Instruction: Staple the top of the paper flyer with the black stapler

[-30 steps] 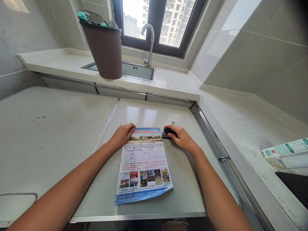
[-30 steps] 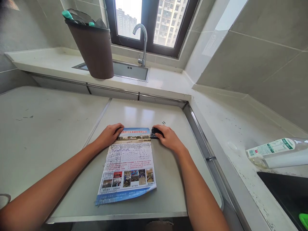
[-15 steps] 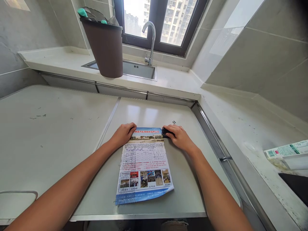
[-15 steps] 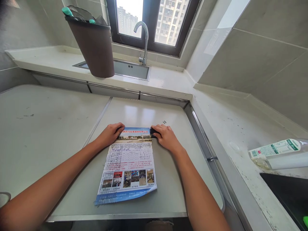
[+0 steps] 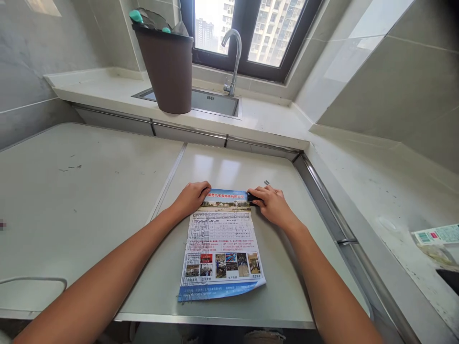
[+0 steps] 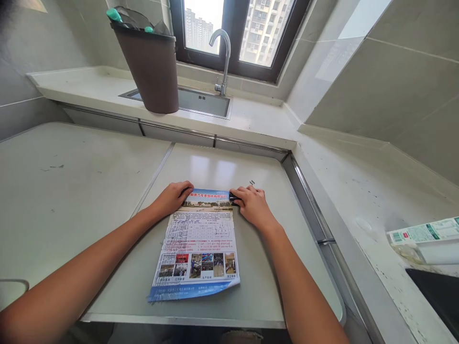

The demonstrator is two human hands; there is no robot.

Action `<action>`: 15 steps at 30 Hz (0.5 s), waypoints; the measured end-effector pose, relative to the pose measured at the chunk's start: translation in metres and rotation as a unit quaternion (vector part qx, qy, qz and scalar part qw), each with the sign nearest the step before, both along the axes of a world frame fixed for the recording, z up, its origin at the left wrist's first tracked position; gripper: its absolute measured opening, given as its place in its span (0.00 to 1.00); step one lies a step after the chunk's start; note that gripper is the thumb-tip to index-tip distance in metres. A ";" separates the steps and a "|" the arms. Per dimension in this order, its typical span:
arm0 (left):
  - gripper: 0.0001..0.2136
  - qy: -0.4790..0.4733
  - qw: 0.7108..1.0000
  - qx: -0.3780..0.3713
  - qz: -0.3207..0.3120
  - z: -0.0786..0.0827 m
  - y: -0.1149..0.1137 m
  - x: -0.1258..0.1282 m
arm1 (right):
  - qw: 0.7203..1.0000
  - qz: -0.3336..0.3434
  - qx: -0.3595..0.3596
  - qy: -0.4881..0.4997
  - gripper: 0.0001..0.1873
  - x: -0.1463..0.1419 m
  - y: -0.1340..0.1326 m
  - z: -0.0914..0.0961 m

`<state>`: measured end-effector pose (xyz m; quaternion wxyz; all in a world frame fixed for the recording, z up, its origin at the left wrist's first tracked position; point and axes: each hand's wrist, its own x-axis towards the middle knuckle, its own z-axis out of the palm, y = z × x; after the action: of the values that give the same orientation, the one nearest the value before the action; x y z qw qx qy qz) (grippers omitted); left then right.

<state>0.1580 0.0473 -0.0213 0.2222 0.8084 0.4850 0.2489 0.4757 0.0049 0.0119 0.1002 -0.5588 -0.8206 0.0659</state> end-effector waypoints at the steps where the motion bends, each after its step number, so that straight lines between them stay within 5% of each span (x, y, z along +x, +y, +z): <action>1: 0.13 0.000 1.000 0.001 0.000 0.000 0.000 0.000 | 1.000 -0.007 0.001 -0.009 0.20 -0.003 -0.001 0.001; 9: 0.13 -0.004 1.000 0.011 -0.001 -0.002 -0.001 0.000 | 0.996 -0.008 0.048 -0.072 0.20 -0.020 -0.006 -0.003; 15: 0.13 0.013 1.000 0.027 -0.006 -0.001 0.000 -0.001 | 0.998 -0.014 0.037 -0.047 0.24 -0.002 -0.007 0.000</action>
<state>0.1568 0.0476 -0.0228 0.1954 0.8204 0.4757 0.2499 0.4740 -0.0023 0.0118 0.0827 -0.5688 -0.8183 0.0076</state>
